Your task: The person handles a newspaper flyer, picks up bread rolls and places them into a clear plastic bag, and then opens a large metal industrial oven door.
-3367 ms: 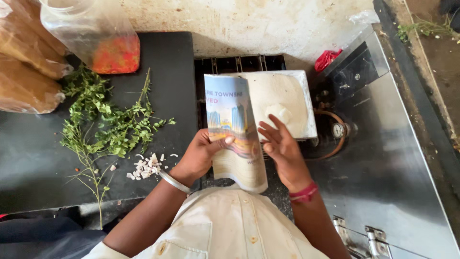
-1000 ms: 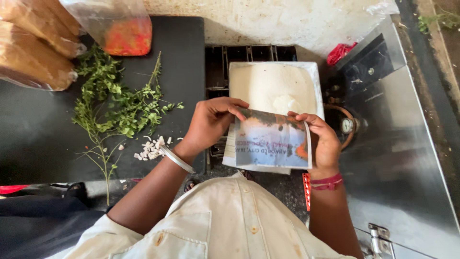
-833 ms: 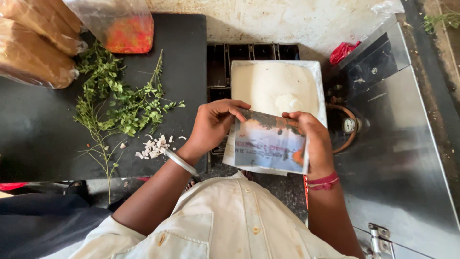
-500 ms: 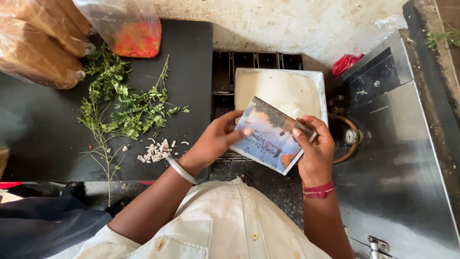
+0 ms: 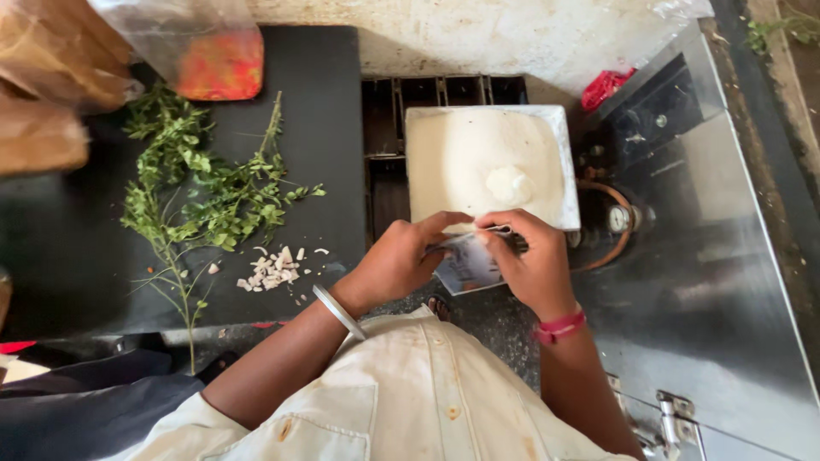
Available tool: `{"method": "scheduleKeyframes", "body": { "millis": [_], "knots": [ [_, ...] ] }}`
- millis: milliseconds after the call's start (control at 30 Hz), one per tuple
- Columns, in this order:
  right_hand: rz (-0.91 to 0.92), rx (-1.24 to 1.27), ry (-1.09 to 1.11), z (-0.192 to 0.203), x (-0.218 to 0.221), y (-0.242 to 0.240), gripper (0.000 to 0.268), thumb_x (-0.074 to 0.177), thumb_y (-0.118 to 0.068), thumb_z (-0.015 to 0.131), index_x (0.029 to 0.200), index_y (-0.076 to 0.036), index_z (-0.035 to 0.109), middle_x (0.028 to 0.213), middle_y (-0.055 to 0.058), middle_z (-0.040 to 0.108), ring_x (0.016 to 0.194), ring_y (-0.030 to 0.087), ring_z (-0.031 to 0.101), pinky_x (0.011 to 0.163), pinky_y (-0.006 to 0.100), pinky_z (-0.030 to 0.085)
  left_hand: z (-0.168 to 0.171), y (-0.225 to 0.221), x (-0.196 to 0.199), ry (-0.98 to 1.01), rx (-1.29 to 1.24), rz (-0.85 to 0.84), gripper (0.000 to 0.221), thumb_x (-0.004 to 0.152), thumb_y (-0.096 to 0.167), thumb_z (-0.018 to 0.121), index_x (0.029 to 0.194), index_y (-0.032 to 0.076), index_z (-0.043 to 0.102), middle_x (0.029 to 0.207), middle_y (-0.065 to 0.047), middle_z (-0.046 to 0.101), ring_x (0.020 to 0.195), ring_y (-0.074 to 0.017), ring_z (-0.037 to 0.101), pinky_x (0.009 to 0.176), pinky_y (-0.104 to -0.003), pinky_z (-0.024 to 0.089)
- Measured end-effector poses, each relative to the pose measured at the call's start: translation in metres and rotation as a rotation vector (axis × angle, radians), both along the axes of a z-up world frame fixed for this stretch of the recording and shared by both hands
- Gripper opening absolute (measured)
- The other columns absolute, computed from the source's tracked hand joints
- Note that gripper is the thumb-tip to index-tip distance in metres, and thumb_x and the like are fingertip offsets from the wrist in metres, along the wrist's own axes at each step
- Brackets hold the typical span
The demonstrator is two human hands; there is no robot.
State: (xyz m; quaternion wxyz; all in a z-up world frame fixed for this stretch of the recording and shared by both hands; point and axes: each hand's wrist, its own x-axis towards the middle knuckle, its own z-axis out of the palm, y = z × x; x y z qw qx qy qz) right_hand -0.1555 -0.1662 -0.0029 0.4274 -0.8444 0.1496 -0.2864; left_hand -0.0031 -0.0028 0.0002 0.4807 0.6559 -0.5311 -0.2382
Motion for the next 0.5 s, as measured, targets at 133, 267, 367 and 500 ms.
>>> {"method": "scheduleKeyframes", "body": {
  "millis": [133, 267, 367, 500],
  "knots": [
    [-0.126, 0.332, -0.091, -0.017, -0.009, -0.012, 0.012, 0.098, -0.005, 0.074, 0.107, 0.002, 0.072, 0.095, 0.004, 0.073, 0.080, 0.007, 0.058, 0.071, 0.022, 0.046, -0.014, -0.008, 0.006, 0.278, -0.072, 0.054, 0.047, 0.088, -0.003, 0.075, 0.132, 0.006, 0.061, 0.102, -0.018, 0.078, 0.102, -0.0238, 0.075, 0.085, -0.033, 0.062],
    [-0.171, 0.429, -0.216, -0.023, -0.028, -0.016, 0.010, 0.096, -0.002, 0.073, 0.105, 0.001, 0.069, 0.097, 0.002, 0.070, 0.087, 0.005, 0.063, 0.079, 0.020, 0.050, -0.036, -0.017, 0.010, 0.597, -0.191, 0.034, 0.019, 0.095, -0.005, 0.073, 0.114, -0.005, 0.068, 0.105, -0.009, 0.077, 0.098, -0.0132, 0.072, 0.088, -0.030, 0.060],
    [-0.240, 0.435, -0.240, -0.025, -0.042, -0.012, 0.009, 0.096, 0.000, 0.074, 0.104, 0.001, 0.069, 0.096, 0.002, 0.069, 0.089, 0.006, 0.062, 0.081, 0.020, 0.050, -0.044, -0.030, 0.002, 0.653, -0.256, 0.025, 0.011, 0.096, -0.004, 0.074, 0.106, -0.007, 0.070, 0.101, -0.008, 0.075, 0.097, -0.0106, 0.071, 0.088, -0.028, 0.059],
    [-0.301, 0.469, -0.346, -0.029, -0.057, -0.007, 0.014, 0.095, 0.004, 0.074, 0.107, 0.002, 0.067, 0.101, 0.005, 0.070, 0.094, 0.009, 0.066, 0.085, 0.023, 0.054, -0.042, -0.044, -0.011, 0.696, -0.182, 0.011, 0.010, 0.094, -0.002, 0.074, 0.103, -0.006, 0.076, 0.096, -0.008, 0.078, 0.087, -0.0102, 0.070, 0.081, -0.028, 0.059]
  ]
}}
